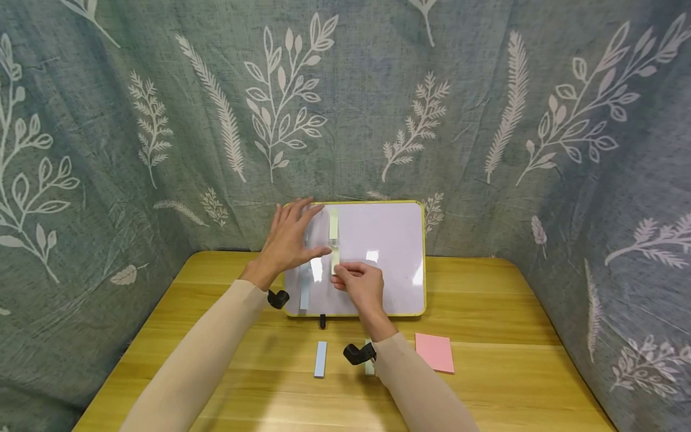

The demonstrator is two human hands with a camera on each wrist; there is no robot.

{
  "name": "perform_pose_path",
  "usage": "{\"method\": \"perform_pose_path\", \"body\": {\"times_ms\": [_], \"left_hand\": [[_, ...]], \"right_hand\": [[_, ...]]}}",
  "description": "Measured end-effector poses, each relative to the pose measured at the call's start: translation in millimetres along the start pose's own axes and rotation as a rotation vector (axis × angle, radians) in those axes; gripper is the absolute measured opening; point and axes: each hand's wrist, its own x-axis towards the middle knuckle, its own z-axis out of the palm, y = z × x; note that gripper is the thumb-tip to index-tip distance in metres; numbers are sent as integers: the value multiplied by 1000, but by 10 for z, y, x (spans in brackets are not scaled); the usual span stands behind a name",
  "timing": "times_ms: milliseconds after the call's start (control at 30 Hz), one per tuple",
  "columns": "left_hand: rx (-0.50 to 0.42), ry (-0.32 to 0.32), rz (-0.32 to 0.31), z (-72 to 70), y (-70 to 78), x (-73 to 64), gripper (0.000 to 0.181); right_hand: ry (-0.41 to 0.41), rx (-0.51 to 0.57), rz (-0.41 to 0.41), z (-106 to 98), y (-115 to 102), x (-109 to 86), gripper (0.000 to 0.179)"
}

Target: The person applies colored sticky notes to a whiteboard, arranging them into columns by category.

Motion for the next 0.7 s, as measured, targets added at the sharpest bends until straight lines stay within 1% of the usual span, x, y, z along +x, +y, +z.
{"method": "perform_pose_path", "body": {"times_ms": [100,400,700], "left_hand": [[-6,5,-15,22,4,15,107],[29,19,-53,117,18,45,114],[24,47,-54,190,16,47,113]], "right_hand": [[2,6,7,19,6,12,28],[9,39,-1,77,28,36,28],[24,26,10,86,30,59,28]]}}
